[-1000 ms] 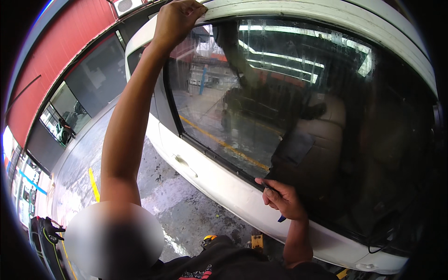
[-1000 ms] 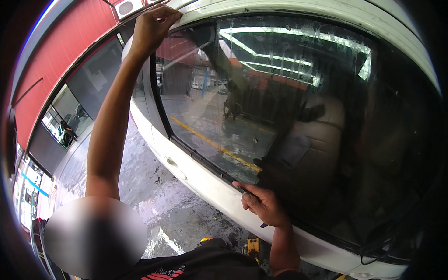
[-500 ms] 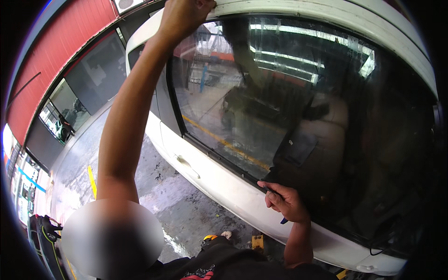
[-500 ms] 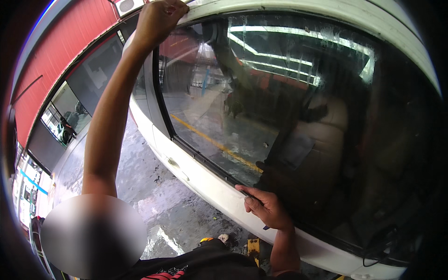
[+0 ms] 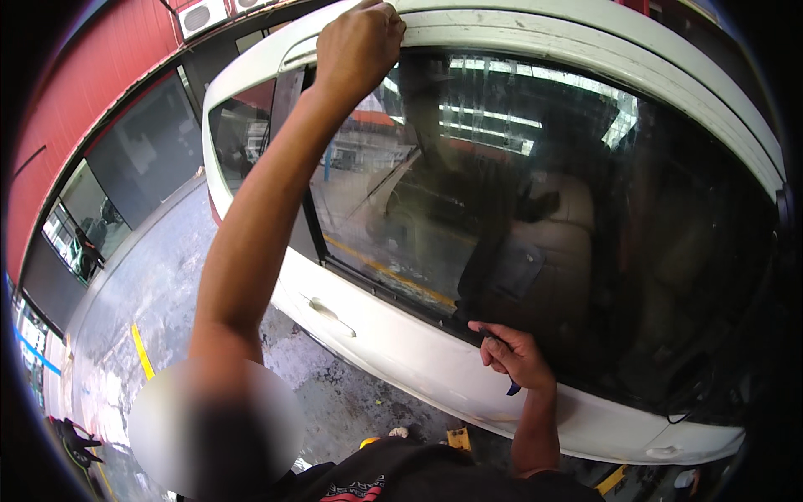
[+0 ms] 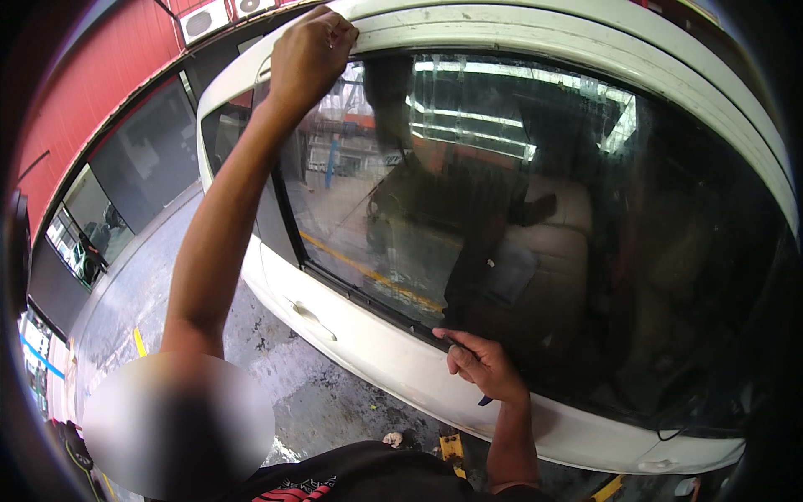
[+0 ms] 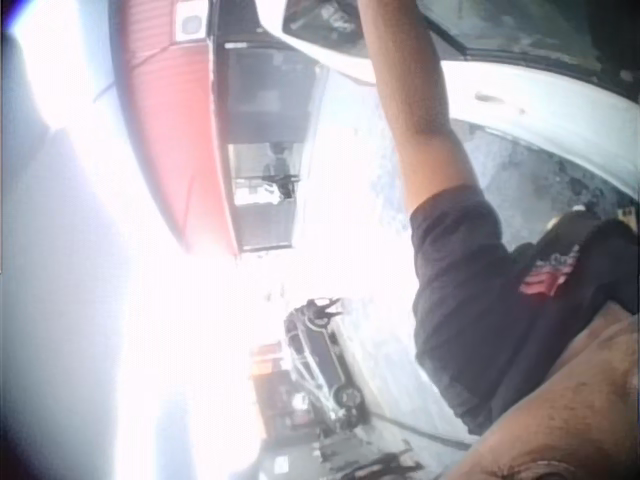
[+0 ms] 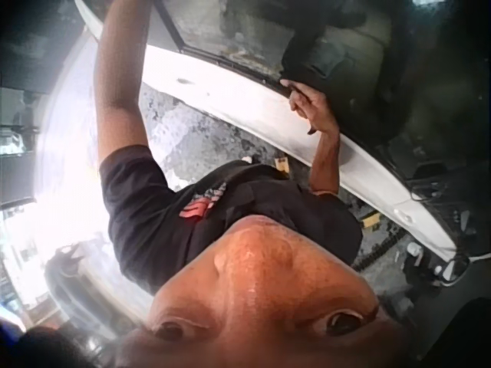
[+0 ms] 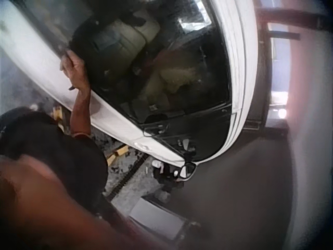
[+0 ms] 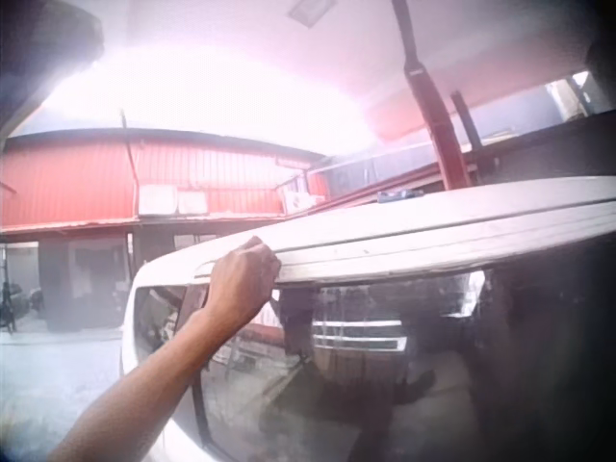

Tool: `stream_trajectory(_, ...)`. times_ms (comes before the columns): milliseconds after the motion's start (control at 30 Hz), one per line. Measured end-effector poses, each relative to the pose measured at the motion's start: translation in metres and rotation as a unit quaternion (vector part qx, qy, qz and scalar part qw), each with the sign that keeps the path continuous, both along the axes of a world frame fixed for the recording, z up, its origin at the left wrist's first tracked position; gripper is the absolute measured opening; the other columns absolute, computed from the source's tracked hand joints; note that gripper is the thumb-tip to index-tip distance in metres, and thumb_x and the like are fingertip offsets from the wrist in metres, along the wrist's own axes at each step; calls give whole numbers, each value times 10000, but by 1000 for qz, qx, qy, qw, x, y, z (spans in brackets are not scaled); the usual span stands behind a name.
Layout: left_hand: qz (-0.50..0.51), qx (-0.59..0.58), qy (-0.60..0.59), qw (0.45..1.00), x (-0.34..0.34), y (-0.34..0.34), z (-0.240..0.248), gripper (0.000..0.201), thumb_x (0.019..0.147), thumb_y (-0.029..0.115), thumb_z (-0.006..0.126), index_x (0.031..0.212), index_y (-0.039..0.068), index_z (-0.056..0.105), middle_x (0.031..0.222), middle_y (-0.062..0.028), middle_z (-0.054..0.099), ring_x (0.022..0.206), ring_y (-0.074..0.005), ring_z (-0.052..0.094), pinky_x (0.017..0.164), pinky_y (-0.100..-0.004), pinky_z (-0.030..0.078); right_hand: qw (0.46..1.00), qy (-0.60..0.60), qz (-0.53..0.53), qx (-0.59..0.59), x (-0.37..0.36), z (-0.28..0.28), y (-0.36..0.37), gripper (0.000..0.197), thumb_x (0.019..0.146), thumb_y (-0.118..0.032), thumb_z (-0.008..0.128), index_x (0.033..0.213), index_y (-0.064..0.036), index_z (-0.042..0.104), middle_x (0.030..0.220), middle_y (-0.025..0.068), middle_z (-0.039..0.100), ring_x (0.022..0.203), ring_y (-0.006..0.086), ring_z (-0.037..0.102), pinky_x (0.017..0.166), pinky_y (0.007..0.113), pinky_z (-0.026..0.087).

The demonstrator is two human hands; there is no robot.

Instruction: The person applies a tint film to the rear window of a white car using a squeegee. They smooth the film along the edges and across the surface to remove bubbles and ensure adhesion.

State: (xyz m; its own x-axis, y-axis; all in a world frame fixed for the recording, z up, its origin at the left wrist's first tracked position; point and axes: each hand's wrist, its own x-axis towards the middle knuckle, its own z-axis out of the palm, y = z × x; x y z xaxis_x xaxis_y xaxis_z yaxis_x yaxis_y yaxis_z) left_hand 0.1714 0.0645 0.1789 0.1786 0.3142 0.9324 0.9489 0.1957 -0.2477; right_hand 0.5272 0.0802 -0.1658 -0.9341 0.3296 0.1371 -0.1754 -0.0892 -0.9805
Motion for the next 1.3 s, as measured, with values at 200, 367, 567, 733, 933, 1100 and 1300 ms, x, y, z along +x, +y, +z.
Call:
stream_trajectory(200, -104, -21, -111, 988, -3, -17, -5, 262, 935, 317, 757, 959, 60, 802, 940, -54, 741, 807, -218, 734, 751, -362, 553, 998, 18, -57, -22, -6, -7, -14, 413, 1118, -204, 538, 1495, -35, 545, 795, -8, 578, 592, 15, 370, 525, 185, 327)
stream_trajectory(367, -41, 53, -59, 996, 4, -3, -16, 209, 935, 272, 734, 917, 70, 785, 955, -66, 730, 826, -289, 728, 741, -394, 557, 994, 27, -98, -31, -7, -15, -18, 406, 1119, -208, 534, 1470, -4, 557, 785, 2, 580, 564, 16, 382, 506, 183, 333)
stream_trajectory(567, -13, 133, -27, 991, 2, 11, -21, 168, 941, 240, 718, 942, 79, 765, 982, -78, 716, 858, -360, 712, 735, -444, 555, 994, 14, -112, -16, -14, -7, -24, 396, 1116, -205, 540, 1469, -28, 569, 783, -3, 578, 569, 15, 389, 504, 185, 340)
stream_trajectory(733, -79, 105, -42, 990, 6, 0, -36, 183, 963, 266, 717, 1028, 111, 787, 1040, -55, 715, 977, -307, 703, 800, -419, 548, 993, -6, -112, -33, -8, -14, -29, 397, 1117, -191, 536, 1491, -59, 559, 796, 0, 577, 581, 17, 378, 510, 187, 315)
stream_trajectory(933, 96, 46, 61, 992, 27, -3, -22, 114, 907, 128, 659, 992, 60, 692, 1037, -106, 670, 984, -304, 679, 808, -434, 556, 993, -23, -113, 1, -6, -20, -30, 400, 1115, -218, 544, 1487, -73, 568, 786, -6, 570, 590, 19, 394, 517, 189, 329)
stream_trajectory(1100, 95, 36, 72, 992, 23, 3, -25, 177, 855, 32, 610, 1027, -7, 595, 1073, -180, 623, 1035, -361, 629, 877, -446, 535, 991, -28, -125, 26, -7, -19, -31, 415, 1120, -245, 538, 1498, -76, 556, 777, -1, 569, 581, 27, 400, 520, 192, 339)
stream_trajectory(1300, 9, 108, -34, 994, -13, 3, -30, 126, 966, 57, 574, 1068, 4, 626, 1059, -202, 628, 1021, -403, 630, 862, -482, 523, 992, 19, -109, -58, -3, -18, -30, 429, 1137, -258, 490, 1522, -71, 524, 753, 15, 556, 550, 39, 394, 501, 204, 340)
